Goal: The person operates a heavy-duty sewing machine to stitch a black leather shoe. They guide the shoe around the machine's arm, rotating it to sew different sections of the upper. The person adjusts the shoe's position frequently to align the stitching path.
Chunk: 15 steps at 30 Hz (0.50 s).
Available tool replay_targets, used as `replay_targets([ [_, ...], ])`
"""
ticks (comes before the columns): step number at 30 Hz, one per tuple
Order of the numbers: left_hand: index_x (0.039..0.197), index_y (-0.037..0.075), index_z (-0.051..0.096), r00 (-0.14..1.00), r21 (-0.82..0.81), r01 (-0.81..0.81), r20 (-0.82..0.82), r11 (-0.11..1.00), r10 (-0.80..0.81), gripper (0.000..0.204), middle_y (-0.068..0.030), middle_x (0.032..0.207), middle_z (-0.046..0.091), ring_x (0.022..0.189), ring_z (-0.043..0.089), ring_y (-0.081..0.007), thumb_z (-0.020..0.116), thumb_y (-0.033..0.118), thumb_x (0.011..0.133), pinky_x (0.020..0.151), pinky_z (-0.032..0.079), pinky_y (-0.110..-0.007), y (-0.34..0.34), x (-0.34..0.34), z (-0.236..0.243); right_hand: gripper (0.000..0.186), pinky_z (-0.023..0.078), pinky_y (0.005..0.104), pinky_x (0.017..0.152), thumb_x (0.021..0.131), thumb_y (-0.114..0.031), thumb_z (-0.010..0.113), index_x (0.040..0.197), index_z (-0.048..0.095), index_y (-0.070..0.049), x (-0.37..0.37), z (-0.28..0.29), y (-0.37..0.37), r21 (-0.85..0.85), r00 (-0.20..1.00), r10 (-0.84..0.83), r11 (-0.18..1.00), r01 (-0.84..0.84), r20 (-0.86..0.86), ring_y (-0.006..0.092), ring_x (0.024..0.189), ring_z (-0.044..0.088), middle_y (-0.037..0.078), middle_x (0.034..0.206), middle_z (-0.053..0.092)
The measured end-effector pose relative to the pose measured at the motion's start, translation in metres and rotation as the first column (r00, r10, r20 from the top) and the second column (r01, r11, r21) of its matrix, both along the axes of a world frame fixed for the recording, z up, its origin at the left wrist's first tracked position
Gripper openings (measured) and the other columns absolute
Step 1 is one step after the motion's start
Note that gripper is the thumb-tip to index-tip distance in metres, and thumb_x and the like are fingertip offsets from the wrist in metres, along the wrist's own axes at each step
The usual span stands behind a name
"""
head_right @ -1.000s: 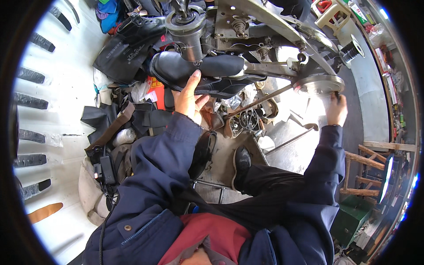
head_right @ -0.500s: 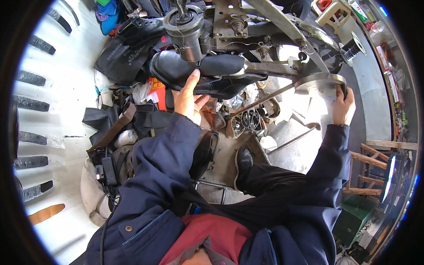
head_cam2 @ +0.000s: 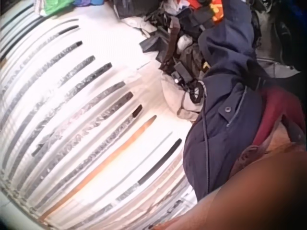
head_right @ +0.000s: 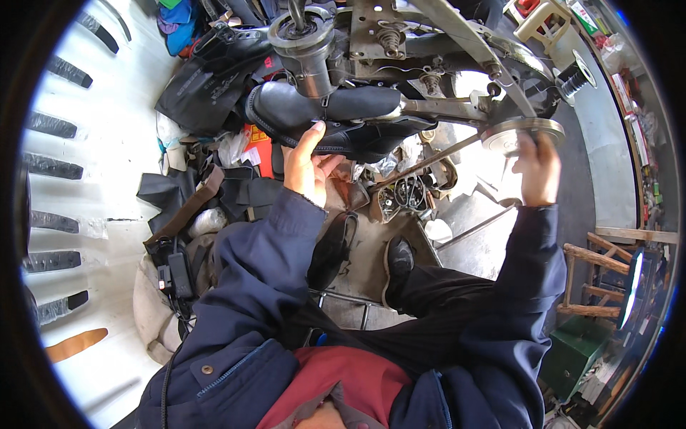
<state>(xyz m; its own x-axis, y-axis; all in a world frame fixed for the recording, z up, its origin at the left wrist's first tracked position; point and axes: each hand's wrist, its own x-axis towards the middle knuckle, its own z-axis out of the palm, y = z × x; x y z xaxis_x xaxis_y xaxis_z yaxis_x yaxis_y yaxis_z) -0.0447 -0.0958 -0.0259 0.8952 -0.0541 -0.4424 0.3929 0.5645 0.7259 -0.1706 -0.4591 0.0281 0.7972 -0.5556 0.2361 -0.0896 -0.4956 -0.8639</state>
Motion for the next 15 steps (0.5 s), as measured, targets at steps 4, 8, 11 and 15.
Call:
replay_targets([
  [4, 0.131, 0.022, 0.049, 0.999, 0.032, 0.023, 0.040, 0.999, -0.024, 0.054, 0.0004, 0.116, 0.064, 0.096, 0.067, -0.0201, 0.078, 0.026, 0.085, 0.083, 0.052, -0.043, 0.002, -0.001, 0.005, 0.024, 0.037, 0.0268, 0.044, 0.100, -0.025, 0.060, 0.086, 0.059, -0.006, -0.011, -0.017, -0.072, -0.358, 0.939, -0.341, 0.872, 0.333, 0.043, 0.0086, 0.048, 0.048, 0.000, 0.062, 0.049],
  [8, 0.137, 0.025, 0.042, 0.998, 0.060, 0.018, 0.061, 0.998, -0.022, 0.062, 0.0007, 0.119, 0.063, 0.095, 0.067, -0.0198, 0.078, 0.027, 0.085, 0.081, 0.053, -0.041, 0.002, -0.004, 0.009, 0.022, 0.040, 0.0303, 0.044, 0.099, -0.025, 0.061, 0.093, 0.060, -0.004, -0.016, -0.082, -0.105, -0.523, 0.898, -0.438, 0.775, 0.355, -0.039, 0.0130, 0.046, 0.051, 0.004, 0.063, 0.052],
  [11, 0.138, 0.024, 0.041, 0.998, 0.083, 0.017, 0.063, 0.996, -0.022, 0.065, 0.0006, 0.121, 0.062, 0.096, 0.067, -0.0198, 0.078, 0.028, 0.085, 0.080, 0.053, -0.041, 0.000, -0.005, 0.009, 0.024, 0.044, 0.0299, 0.043, 0.099, -0.025, 0.060, 0.102, 0.059, -0.001, -0.009, -0.100, -0.067, -0.203, 0.858, -0.268, 0.959, 0.196, -0.438, 0.0146, 0.044, 0.054, 0.006, 0.065, 0.056],
  [15, 0.139, 0.023, 0.040, 0.995, 0.097, 0.003, 0.098, 0.995, -0.013, 0.066, -0.0010, 0.121, 0.062, 0.096, 0.067, -0.0206, 0.079, 0.028, 0.086, 0.078, 0.054, -0.041, 0.001, -0.005, 0.004, 0.028, 0.046, 0.0290, 0.043, 0.099, -0.023, 0.059, 0.105, 0.058, 0.004, 0.006, -0.063, 0.017, 0.149, 0.898, 0.120, 0.987, -0.062, -0.423, 0.0157, 0.045, 0.056, 0.007, 0.063, 0.058],
])
